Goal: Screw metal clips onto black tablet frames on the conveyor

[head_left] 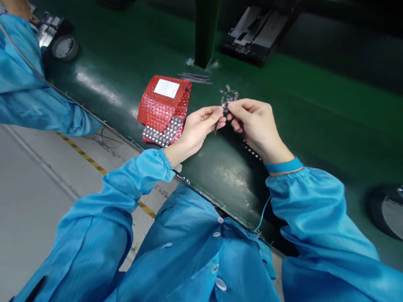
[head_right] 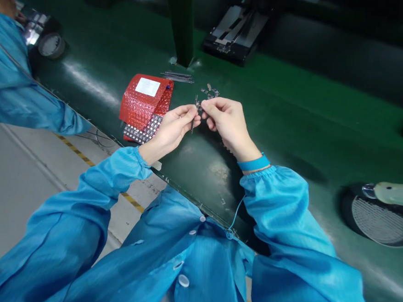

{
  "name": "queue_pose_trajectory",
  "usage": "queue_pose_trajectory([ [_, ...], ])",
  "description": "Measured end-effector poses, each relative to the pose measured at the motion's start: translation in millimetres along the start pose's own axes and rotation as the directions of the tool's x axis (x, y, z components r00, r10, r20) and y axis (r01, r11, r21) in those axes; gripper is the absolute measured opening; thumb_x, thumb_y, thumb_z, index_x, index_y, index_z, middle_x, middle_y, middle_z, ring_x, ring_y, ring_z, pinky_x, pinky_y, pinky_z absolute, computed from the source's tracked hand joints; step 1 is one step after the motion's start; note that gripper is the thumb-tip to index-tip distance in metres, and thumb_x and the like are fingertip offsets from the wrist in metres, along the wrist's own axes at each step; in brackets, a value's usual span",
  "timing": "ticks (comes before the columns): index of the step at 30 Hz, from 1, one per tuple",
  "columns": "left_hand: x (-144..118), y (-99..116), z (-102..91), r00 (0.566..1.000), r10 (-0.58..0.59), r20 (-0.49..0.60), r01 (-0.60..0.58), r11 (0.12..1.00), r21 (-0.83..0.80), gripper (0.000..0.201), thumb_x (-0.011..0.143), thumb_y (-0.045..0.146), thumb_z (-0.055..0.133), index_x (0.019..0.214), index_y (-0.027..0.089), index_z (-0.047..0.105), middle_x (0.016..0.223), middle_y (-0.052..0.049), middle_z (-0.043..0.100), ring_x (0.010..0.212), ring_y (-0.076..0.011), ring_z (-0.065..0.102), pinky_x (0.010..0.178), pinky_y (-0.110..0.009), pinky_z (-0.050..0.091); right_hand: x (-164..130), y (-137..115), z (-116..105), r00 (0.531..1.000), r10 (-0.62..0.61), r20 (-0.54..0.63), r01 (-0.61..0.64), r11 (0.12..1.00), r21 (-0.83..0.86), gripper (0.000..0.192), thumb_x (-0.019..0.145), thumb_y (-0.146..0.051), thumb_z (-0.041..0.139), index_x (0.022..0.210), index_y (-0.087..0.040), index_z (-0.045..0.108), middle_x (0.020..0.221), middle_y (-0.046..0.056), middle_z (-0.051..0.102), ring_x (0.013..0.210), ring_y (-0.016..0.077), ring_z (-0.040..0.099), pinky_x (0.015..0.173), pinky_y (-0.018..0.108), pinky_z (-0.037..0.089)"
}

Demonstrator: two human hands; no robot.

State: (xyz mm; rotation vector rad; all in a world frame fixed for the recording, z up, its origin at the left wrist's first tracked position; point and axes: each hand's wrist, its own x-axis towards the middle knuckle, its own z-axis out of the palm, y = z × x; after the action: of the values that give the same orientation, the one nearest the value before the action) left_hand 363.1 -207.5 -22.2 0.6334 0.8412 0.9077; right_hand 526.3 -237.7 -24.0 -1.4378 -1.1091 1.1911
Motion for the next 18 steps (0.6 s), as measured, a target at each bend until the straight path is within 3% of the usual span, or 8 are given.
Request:
queue_pose_trajectory([
  [4,8.8,0.1,0.2,0.993,-0.117,0.007,0.117,0.987,-0.112,0.022,0.113,0.003,0.073,0.095,0.012,0.083,0.097,-0.006,0.08,0.087,-0.0096,0.077,0.097,-0.021,0.063,13.1,4.7,1.7,0.993,0.108,0.037,-0.111,0.991,0.078,0.071,0.108,-0.066,0.053,0.13,0.001,0.062,0.106,0.009,0.06,0.105,-0.0055,0.054,0.102,0.007,0.058],
  [7,15.9,-0.6,-2.1,0.981,-0.193,0.009,0.192,0.968,-0.161,0.022,0.113,0.003,0.071,0.096,0.01,0.083,0.103,-0.008,0.08,0.094,-0.011,0.079,0.1,-0.021,0.064,21.4,7.7,0.8,0.984,0.173,0.052,-0.177,0.978,0.109,0.072,0.108,-0.066,0.051,0.136,0.0,0.061,0.116,0.011,0.06,0.12,-0.0019,0.056,0.116,0.014,0.061],
  [12,22.8,2.4,-4.8,0.965,-0.26,0.004,0.254,0.939,-0.233,0.02,0.113,0.004,0.071,0.099,0.011,0.081,0.11,-0.008,0.078,0.11,-0.0164,0.081,0.104,-0.025,0.068,29.7,9.4,-0.8,0.973,0.223,0.064,-0.23,0.965,0.128,0.072,0.108,-0.065,0.053,0.138,0.0,0.06,0.12,0.012,0.06,0.125,-0.0006,0.056,0.12,0.016,0.061],
  [18,24.8,8.3,-1.6,0.953,-0.303,0.008,0.294,0.918,-0.267,0.018,0.112,0.002,0.07,0.108,0.013,0.083,0.115,-0.01,0.079,0.119,-0.0209,0.081,0.108,-0.029,0.07,30.0,10.6,-2.9,0.978,0.197,0.065,-0.203,0.974,0.105,0.073,0.108,-0.066,0.053,0.141,-0.001,0.061,0.125,0.013,0.06,0.132,0.0013,0.056,0.127,0.02,0.06],
])
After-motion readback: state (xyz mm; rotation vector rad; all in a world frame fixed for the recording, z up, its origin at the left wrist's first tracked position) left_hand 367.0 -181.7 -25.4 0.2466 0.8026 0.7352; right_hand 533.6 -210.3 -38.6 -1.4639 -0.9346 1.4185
